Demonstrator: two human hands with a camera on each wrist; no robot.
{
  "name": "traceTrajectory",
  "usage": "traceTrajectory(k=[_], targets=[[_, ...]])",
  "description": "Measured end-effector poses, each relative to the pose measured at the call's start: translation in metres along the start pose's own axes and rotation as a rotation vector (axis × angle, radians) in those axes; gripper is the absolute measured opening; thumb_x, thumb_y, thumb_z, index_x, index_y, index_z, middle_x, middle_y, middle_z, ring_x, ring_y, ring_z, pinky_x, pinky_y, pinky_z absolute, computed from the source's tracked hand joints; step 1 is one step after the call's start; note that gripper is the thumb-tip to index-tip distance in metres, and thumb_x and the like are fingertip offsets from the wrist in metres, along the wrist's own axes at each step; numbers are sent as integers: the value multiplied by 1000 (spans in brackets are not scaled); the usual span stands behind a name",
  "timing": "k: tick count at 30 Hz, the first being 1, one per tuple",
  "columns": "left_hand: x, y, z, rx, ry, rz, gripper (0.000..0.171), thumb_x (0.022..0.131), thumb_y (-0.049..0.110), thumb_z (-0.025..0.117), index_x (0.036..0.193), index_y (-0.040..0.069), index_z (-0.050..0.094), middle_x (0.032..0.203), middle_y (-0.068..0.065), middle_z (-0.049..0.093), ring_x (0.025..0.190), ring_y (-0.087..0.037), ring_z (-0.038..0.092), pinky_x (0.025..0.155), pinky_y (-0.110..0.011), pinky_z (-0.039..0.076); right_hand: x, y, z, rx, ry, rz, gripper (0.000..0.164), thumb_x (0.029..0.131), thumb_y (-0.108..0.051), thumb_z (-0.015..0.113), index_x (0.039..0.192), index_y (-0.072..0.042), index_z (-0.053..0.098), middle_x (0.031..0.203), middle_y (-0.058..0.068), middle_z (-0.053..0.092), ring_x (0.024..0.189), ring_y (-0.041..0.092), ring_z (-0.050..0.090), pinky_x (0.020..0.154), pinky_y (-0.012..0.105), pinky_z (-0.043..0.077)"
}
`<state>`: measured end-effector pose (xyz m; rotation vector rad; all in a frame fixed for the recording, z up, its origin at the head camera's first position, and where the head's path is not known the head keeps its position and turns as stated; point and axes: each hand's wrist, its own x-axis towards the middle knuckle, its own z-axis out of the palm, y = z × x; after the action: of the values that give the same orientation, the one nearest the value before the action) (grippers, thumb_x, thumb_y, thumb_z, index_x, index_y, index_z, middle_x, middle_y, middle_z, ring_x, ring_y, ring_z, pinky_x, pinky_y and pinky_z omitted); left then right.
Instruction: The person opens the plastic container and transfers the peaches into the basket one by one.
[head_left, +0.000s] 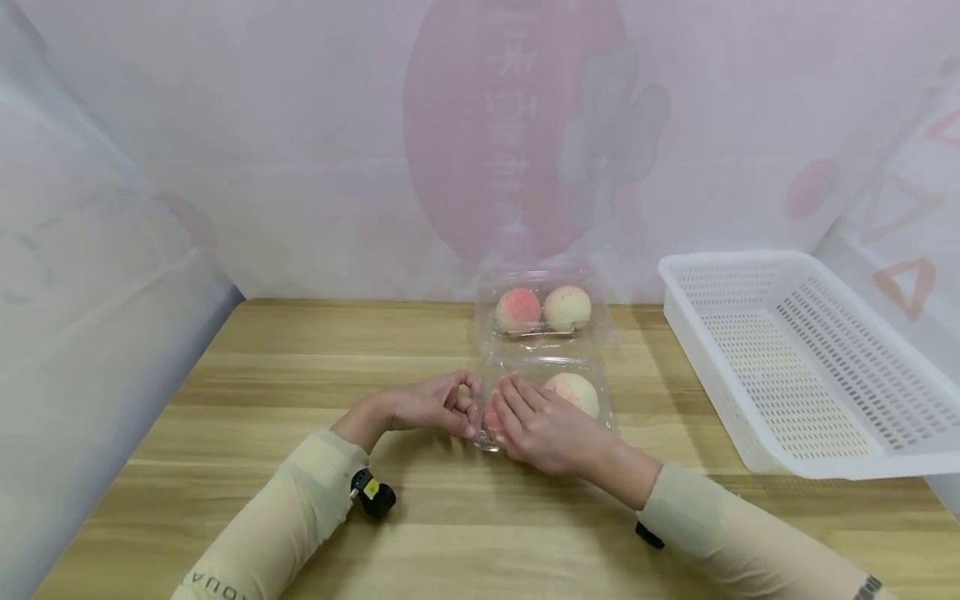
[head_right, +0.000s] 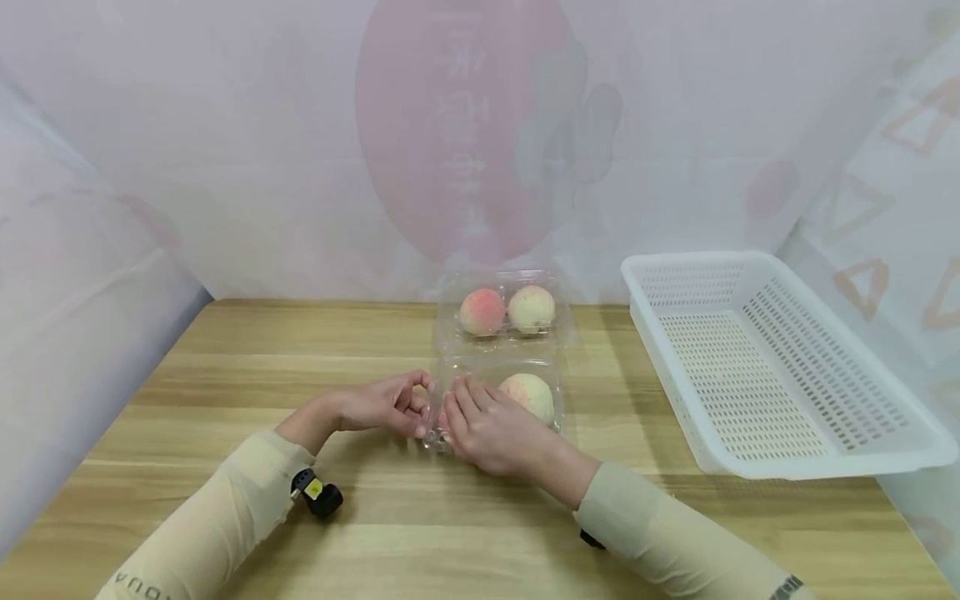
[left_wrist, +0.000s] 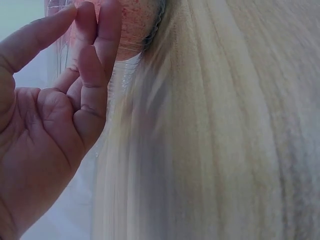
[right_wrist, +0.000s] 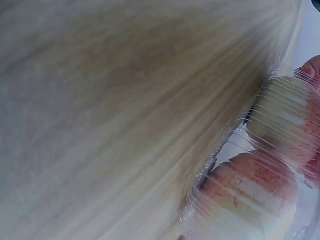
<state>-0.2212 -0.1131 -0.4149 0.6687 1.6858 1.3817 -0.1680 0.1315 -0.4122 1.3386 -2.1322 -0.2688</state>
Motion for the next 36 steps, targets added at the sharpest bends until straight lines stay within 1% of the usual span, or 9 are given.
traceTrajectory(k=[2, 4, 6, 9, 13, 20, 27, 33, 36], targets=[[0, 1, 0, 9, -6, 3, 44, 89, -8, 61, 118, 4, 30, 85, 2, 69, 77, -11, 62, 73, -23, 48, 0, 0, -1, -1, 1, -8, 57, 108, -29, 22, 122, 6, 65, 122, 24, 68, 115, 34, 67, 91, 39, 59], [0, 2, 1, 13, -12, 4, 44, 89, -9, 60, 119, 5, 30, 85, 1, 70, 80, -14, 65, 76, -25, 51, 0, 1, -3, 7, -7, -10, 52, 108, -29, 28, 122, 6, 65, 123, 24, 68, 116, 34, 67, 91, 39, 59], [0, 2, 2, 14, -14, 4, 45, 89, -10, 58, 119, 6, 29, 86, 0, 71, 84, -18, 68, 79, -26, 52, 0, 2, -3, 10, 8, -11, 51, 107, -29, 31, 122, 5, 66, 122, 23, 69, 115, 34, 67, 91, 38, 59], [-1, 0, 2, 2, -13, 6, 46, 90, -10, 58, 120, 6, 28, 87, -1, 71, 85, -19, 68, 81, -27, 53, -1, 1, -2, 2, 34, -1, 48, 100, -35, 49, 122, 4, 67, 121, 22, 70, 114, 32, 68, 92, 38, 59], [0, 0, 1, -10, -18, 1, 45, 91, -7, 59, 120, 7, 28, 87, -1, 71, 85, -18, 67, 81, -27, 52, -1, 0, -3, -13, 59, 21, 56, 87, -43, 65, 121, 2, 68, 120, 19, 71, 113, 30, 69, 94, 36, 58], [-1, -1, 1, 2, -10, -26, 43, 95, 3, 63, 120, 6, 28, 87, -1, 73, 85, -18, 68, 77, -27, 51, -1, -1, -2, 20, 49, 47, 60, 84, -47, 68, 120, 1, 69, 120, 18, 71, 114, 29, 69, 96, 35, 57], [2, -4, 1, 17, 46, -33, 39, 95, 3, 64, 118, 7, 34, 84, -2, 72, 80, -19, 68, 71, -27, 52, -2, 2, -2, 84, 49, 79, 64, 82, -49, 70, 122, 1, 68, 122, 18, 70, 115, 28, 68, 93, 34, 58], [3, 1, 3, 35, 100, -79, 37, 92, 4, 68, 116, 7, 39, 90, -3, 67, 79, -19, 65, 66, -30, 52, -5, 6, -4, 216, 37, 137, 65, 82, -46, 76, 125, 1, 66, 127, 18, 68, 121, 29, 65, 98, 37, 56], [2, 5, 4, 29, 106, -88, 35, 92, 3, 67, 114, 7, 41, 90, -3, 66, 79, -18, 64, 65, -30, 51, -8, 9, -7, 291, 44, 169, 68, 80, -46, 79, 128, 0, 64, 131, 17, 66, 125, 30, 62, 100, 39, 54]])
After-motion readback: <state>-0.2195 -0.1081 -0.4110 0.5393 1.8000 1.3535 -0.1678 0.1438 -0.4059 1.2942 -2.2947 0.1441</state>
